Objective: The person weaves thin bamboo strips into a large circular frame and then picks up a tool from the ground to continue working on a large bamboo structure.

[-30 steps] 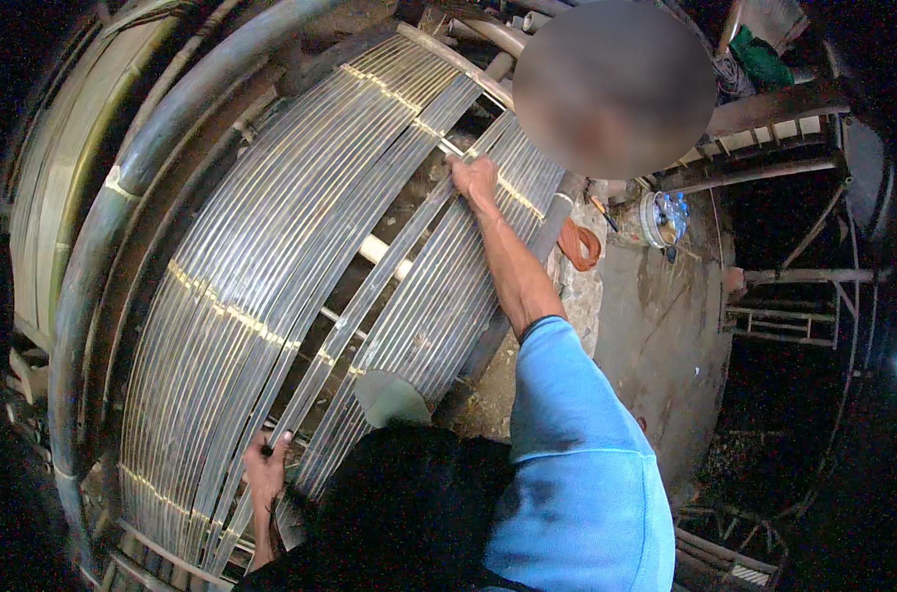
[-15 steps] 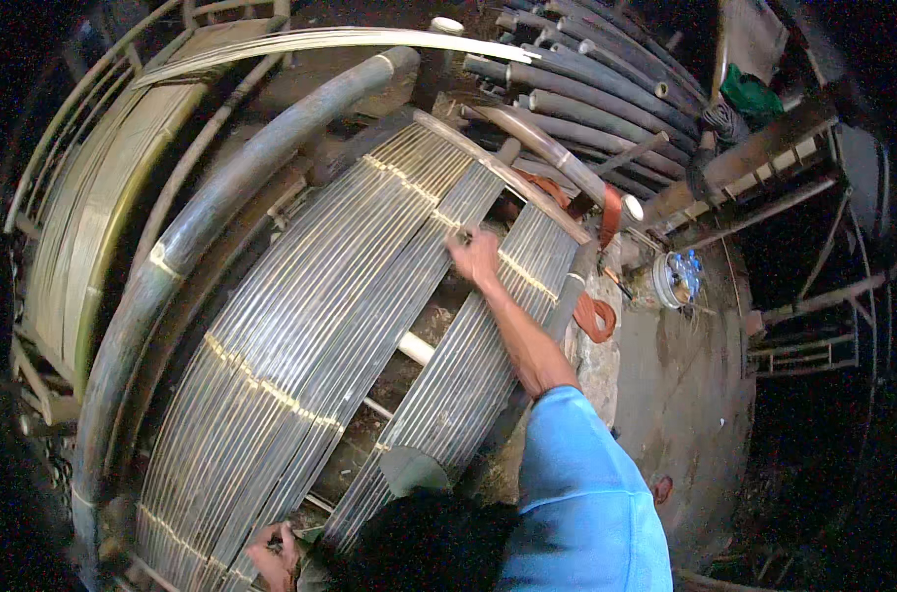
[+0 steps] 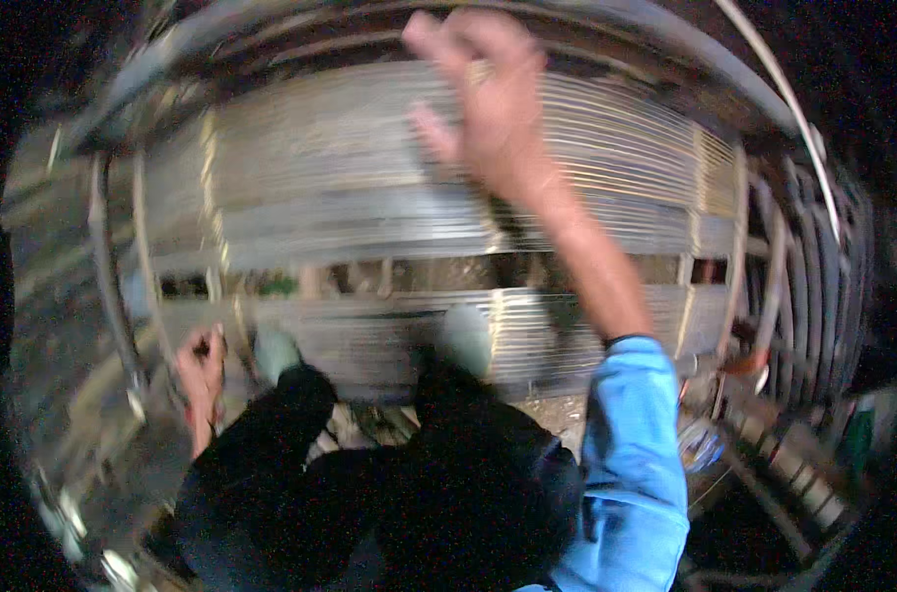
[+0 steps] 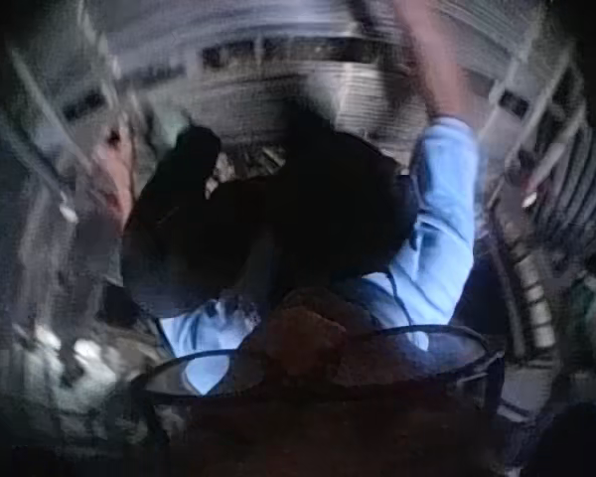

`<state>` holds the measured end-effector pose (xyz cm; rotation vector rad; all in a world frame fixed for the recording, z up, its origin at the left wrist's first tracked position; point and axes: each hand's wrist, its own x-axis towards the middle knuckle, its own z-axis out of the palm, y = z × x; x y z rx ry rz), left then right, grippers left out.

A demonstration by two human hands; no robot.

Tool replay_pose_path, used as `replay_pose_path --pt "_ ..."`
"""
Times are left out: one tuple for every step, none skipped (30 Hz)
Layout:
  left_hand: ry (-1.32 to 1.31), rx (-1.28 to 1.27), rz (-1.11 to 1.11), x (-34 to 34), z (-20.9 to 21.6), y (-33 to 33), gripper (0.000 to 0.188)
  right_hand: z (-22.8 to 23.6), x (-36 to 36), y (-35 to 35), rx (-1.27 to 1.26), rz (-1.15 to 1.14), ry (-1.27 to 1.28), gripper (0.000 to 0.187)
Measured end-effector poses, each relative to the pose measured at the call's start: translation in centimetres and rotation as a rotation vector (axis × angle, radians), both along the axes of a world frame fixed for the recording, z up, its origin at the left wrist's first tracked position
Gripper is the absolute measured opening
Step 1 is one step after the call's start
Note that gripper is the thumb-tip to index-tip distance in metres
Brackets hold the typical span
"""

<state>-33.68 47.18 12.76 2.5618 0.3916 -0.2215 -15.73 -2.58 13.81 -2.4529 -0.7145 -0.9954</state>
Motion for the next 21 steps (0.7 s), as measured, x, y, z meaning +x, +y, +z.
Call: replay_pose_path --pt "-0.032 0.041 0.053 -1.3 1.4 1.2 0.033 2.0 1.6 1.2 -0.087 -0.042 0.003 0.086" --pt "-0.063 0.078 0.096 -2.8 2.7 2.3 0.032 3.8 3.2 2.5 -0.176 -0.078 0.006 0.091" --pt "-0.045 0.083 0.255 -6.9 4.0 4.7 0.030 2.0 5.6 5.3 -0.067 -0.045 0.029 0.101" --pt "-0.058 0.029 0.368 -9.1 4.1 6.0 0.030 1.9 8.6 4.5 -0.205 -0.185 0.005 0.107" --pt "-0.101 0.015 0.410 -11.9 4.8 7.7 0.029 3.6 8.5 6.6 -0.143 -0.128 0.099 0.110" --pt "-0.187 -0.051 0.389 -11.6 5.0 8.2 0.029 5.6 11.6 2.4 -0.267 -0.193 -0.031 0.113" --pt "-0.190 -0.031 0.410 -11.9 5.5 7.9 0.027 6.4 14.5 -0.8 -0.342 -0.218 0.045 0.113" --pt "-0.115 0.040 0.582 -16.1 7.5 8.2 0.026 3.9 13.8 3.9 -0.163 -0.130 0.445 0.111" --pt "-0.119 0.044 0.590 -16.5 7.9 8.2 0.025 4.8 16.1 2.2 -0.226 -0.172 0.527 0.109" --pt "-0.122 0.048 0.592 -17.0 8.2 8.6 0.024 5.4 17.8 0.3 -0.313 -0.211 0.566 0.108" --pt "-0.109 0.067 0.607 -19.0 8.8 9.3 0.024 3.6 18.9 0.3 -0.364 -0.205 0.601 0.106" --pt "-0.105 0.058 0.634 -21.4 9.4 10.5 0.023 2.7 19.6 0.3 -0.402 -0.203 0.612 0.105" --pt "-0.100 0.040 0.658 -22.8 9.5 11.2 0.022 2.0 20.2 0.4 -0.435 -0.204 0.622 0.103" --pt "-0.087 0.038 0.668 -22.9 9.5 10.9 0.022 1.5 20.9 0.3 -0.469 -0.210 0.626 0.102" --pt "-0.059 0.034 0.661 -22.9 9.5 10.6 0.021 1.0 21.3 0.0 -0.496 -0.217 0.634 0.101" --pt "-0.043 0.042 0.654 -22.6 10.1 10.2 0.020 1.0 21.9 -0.5 -0.514 -0.226 0.643 0.099" --pt "0.006 0.107 0.576 -22.4 10.2 10.0 0.019 0.7 22.3 -0.9 -0.531 -0.229 0.646 0.098" --pt "0.023 0.064 0.579 -22.9 9.8 10.3 0.018 0.6 22.8 -1.1 -0.542 -0.238 0.648 0.096" --pt "0.046 0.039 0.546 -23.5 9.6 10.4 0.017 0.2 23.1 -1.2 -0.553 -0.235 0.652 0.095" --pt "0.052 -0.010 0.503 -23.0 8.5 10.4 0.016 1.3 23.6 -2.2 -0.573 -0.265 0.646 0.094" --pt "0.156 0.035 0.552 -22.9 8.1 9.9 0.016 0.8 23.5 -2.2 -0.589 -0.276 0.650 0.092"
